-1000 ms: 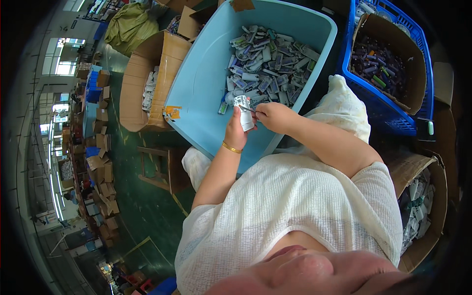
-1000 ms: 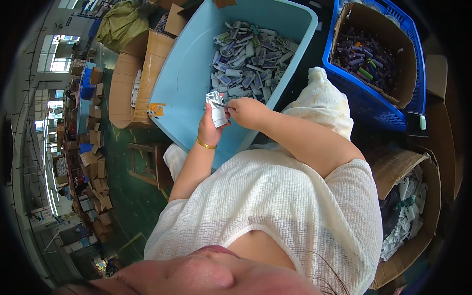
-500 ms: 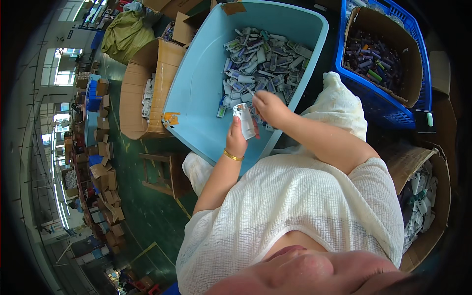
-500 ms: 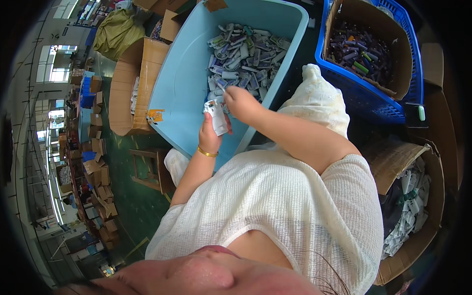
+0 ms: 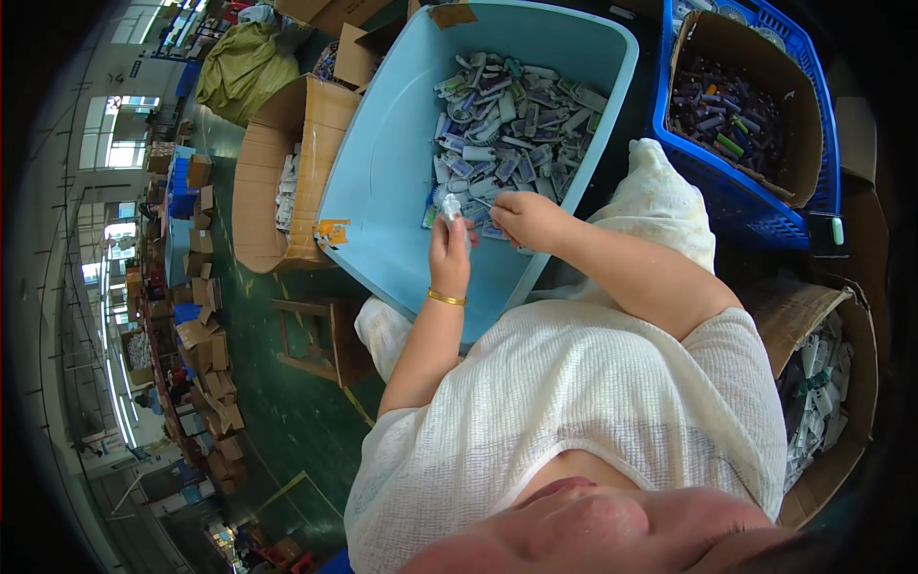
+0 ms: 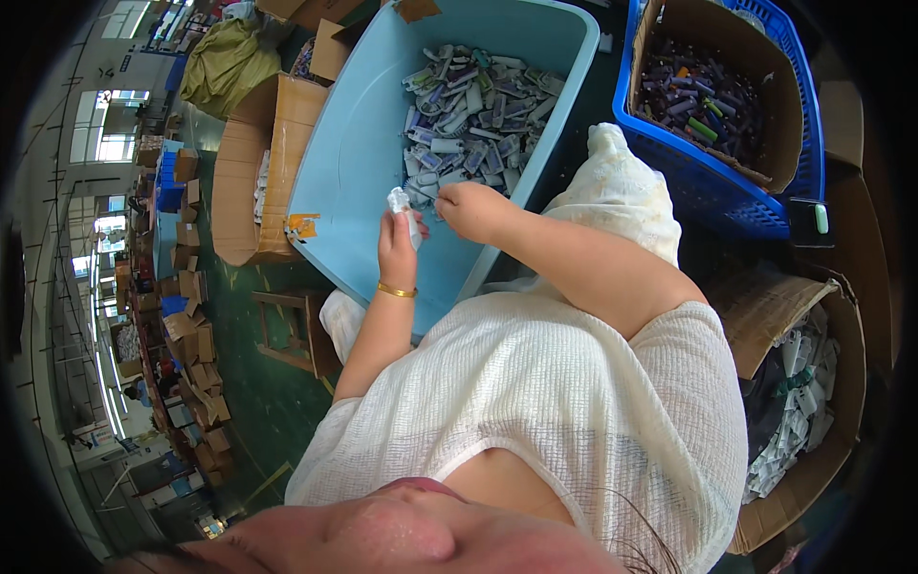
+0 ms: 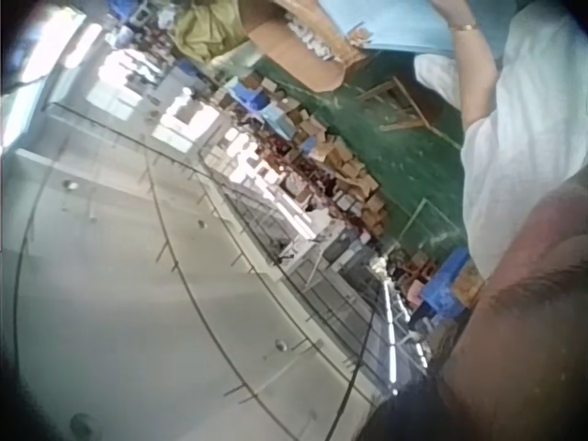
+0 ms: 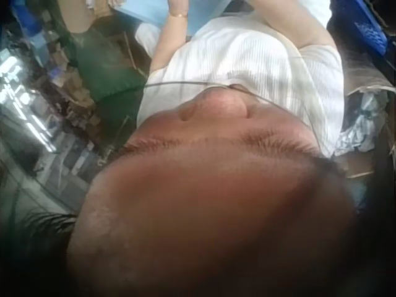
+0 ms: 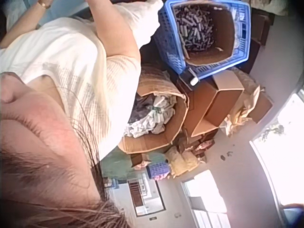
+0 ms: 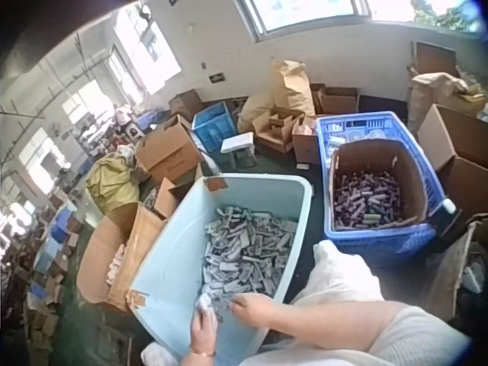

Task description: Assembling and sorting small electronic components into bins using a pick tool.

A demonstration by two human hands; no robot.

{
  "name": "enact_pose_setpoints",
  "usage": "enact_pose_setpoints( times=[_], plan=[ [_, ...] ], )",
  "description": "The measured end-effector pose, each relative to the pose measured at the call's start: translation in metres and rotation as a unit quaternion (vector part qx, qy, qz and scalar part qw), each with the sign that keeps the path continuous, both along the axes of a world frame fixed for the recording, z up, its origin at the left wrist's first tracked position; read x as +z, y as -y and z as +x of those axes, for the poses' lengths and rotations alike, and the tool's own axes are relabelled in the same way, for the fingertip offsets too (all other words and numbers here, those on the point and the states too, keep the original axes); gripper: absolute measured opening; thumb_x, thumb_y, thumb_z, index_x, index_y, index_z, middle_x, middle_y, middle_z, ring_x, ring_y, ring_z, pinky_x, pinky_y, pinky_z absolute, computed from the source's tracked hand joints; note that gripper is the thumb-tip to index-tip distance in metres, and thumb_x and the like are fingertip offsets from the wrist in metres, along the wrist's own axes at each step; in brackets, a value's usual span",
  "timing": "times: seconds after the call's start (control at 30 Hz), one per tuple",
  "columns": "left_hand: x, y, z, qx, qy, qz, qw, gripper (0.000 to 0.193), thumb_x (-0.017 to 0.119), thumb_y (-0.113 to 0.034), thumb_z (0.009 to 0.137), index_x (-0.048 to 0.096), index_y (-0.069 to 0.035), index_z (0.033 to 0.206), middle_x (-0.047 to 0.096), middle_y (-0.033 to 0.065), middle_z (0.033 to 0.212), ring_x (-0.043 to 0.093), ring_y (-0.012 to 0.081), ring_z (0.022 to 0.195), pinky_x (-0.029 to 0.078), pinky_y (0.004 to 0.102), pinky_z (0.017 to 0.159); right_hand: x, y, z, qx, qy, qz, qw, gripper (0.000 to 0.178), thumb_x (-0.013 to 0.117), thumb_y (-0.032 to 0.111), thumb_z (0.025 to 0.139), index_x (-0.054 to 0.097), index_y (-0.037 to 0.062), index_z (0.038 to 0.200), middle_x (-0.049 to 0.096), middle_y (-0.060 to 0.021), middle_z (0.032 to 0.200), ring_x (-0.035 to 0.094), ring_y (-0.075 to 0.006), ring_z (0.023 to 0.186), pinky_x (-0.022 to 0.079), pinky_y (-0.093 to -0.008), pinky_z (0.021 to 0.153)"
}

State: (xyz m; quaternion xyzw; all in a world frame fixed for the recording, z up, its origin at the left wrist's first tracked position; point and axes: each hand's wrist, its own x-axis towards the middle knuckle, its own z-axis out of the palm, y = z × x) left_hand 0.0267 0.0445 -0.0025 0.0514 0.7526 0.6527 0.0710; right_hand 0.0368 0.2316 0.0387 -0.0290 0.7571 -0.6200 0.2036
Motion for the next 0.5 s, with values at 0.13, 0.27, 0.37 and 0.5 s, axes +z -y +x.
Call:
enact_pose_setpoints(
  times=[0.13,0.27,0.37,0.5],
  plan=[
    [0.001,0.016,-0.032,0.063,-0.288,-0.495,0.817,0.056,0.068,-0.03,0.07,0.048,-0.004,0.115,0.051,0.0157,0.1,0.047,0.0345,0.093,0.039,0.0422,0.082,-0.013,-0.004,-0.009,-0.07,0.024,-0.039,0.996,0.024,0.045,0.023,0.085,0.055,0.0007,0.084,0.057,-0.011,0.068,0.058,-0.021,0.059,0.046,-0.0332,0.057],
    [0.002,0.018,-0.045,0.083,-0.254,-0.484,0.833,0.053,0.067,-0.03,0.073,0.048,-0.004,0.115,0.051,0.0161,0.102,0.05,0.0333,0.095,0.041,0.0425,0.081,-0.032,-0.003,-0.009,-0.061,-0.074,0.058,0.994,0.025,0.045,0.023,0.083,0.057,0.0003,0.084,0.06,-0.0185,0.077,0.059,-0.0331,0.071,0.046,-0.0409,0.066],
    [-0.01,0.02,-0.06,0.088,-0.03,-0.36,0.928,0.047,0.059,-0.034,0.08,0.048,-0.003,0.114,0.056,0.0142,0.098,0.057,0.0244,0.084,0.049,0.0375,0.068,-0.05,0.004,-0.009,-0.026,-0.162,0.2,0.966,0.025,0.044,0.021,0.083,0.058,0.0006,0.081,0.06,-0.017,0.076,0.059,-0.0324,0.07,0.047,-0.041,0.065],
    [0.008,-0.023,-0.074,0.004,0.259,-0.141,0.955,0.039,0.048,-0.039,0.087,0.05,-0.005,0.106,0.059,0.0088,0.09,0.06,0.0176,0.072,0.051,0.0322,0.055,-0.06,0.013,-0.021,0.072,-0.096,0.262,0.958,0.022,0.044,0.016,0.079,0.06,0.0016,0.08,0.061,-0.0198,0.085,0.059,-0.0341,0.081,0.046,-0.0424,0.072]
  ],
)
